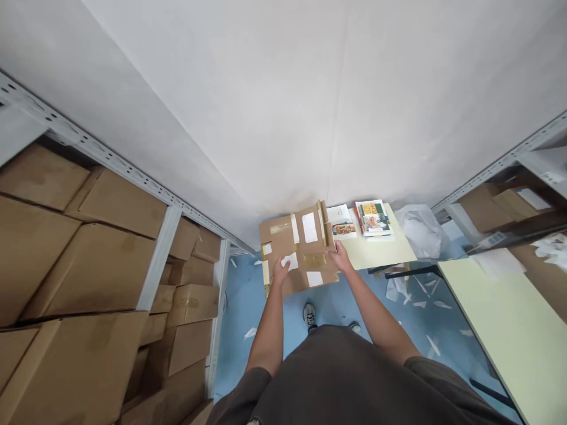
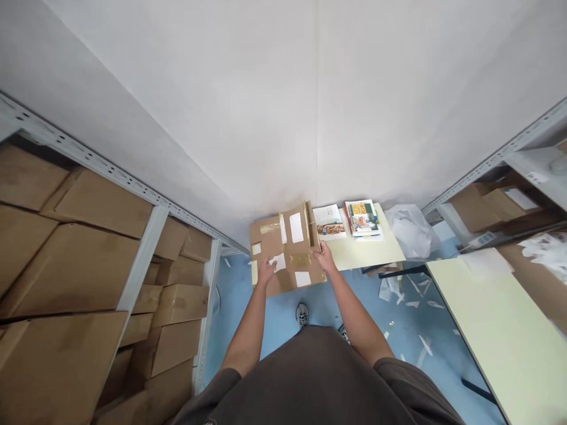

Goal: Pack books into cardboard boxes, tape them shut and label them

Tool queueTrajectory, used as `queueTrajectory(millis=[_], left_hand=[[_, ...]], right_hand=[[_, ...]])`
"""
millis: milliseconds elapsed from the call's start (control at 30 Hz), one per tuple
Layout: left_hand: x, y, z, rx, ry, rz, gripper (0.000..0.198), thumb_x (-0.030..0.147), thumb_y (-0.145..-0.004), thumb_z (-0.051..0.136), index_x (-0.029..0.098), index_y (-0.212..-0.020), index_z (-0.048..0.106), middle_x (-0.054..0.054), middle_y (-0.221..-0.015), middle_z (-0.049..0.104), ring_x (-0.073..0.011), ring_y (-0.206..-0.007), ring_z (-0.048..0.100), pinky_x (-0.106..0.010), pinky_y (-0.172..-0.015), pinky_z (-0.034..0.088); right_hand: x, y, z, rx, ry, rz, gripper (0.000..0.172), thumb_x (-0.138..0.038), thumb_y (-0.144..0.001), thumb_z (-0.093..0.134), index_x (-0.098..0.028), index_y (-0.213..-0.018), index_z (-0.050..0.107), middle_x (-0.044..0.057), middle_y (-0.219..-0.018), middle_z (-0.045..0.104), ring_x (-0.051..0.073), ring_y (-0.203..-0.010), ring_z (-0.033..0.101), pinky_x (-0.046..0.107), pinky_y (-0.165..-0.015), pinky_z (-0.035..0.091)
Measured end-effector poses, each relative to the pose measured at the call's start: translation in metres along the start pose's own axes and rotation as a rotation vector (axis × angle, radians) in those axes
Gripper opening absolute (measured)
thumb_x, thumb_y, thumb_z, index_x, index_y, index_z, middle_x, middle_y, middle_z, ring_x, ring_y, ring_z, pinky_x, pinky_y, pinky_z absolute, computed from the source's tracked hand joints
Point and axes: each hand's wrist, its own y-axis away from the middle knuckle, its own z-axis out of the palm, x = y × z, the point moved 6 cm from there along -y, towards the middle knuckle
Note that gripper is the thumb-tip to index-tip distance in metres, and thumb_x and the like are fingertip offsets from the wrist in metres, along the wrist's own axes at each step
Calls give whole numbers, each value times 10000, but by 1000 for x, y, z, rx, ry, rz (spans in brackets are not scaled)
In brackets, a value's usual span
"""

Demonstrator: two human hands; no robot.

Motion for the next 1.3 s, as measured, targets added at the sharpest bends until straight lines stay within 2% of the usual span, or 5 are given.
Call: queueTrajectory(millis=[167,300,533,800,1300], left_hand=[[65,17,66,-256,199,-31,665,500,-943,715,268,-1544,550,-157,-1516,647,-276,-1389,617,-409,-1072,511],[119,40,122,-476,215,39,610,515,-825,816,256,-1359,676,-113,-1245,760,-256,-1181,706,-387,-973,548],[220,84,212,-461,230,219,663,485,-765,855,270,-1346,617,-42,-1020,698,-214,-1011,698,-356,-899,566],[325,133,338,-763,340,350,743,417,-565,973,228,-1199,635,12,-902,687,-179,-878,681,-325,-849,555],[444,179,619,-1491,58,330,950,356,-689,949,298,-1532,514,-62,-1173,724,-211,-1026,724,-326,-889,567]], right_hand=[[-42,23,-74,2,-181,-21,488,-449,-693,799,-272,-1101,595,40,-1121,780,274,-1067,725,394,-957,587],[-68,47,-151,41,-246,-50,569,-496,-670,859,-275,-1133,611,49,-1116,795,280,-1025,747,409,-929,595],[-104,98,-306,106,-244,-119,607,-390,-680,829,-263,-1245,646,64,-1230,777,271,-1101,716,378,-935,579],[-103,197,-470,183,-308,-69,776,-212,-660,868,-360,-1361,570,-4,-1148,742,191,-905,706,288,-749,564],[-87,315,-636,694,-273,-107,808,-255,-704,876,-374,-1443,574,11,-1111,705,193,-880,693,395,-853,585]])
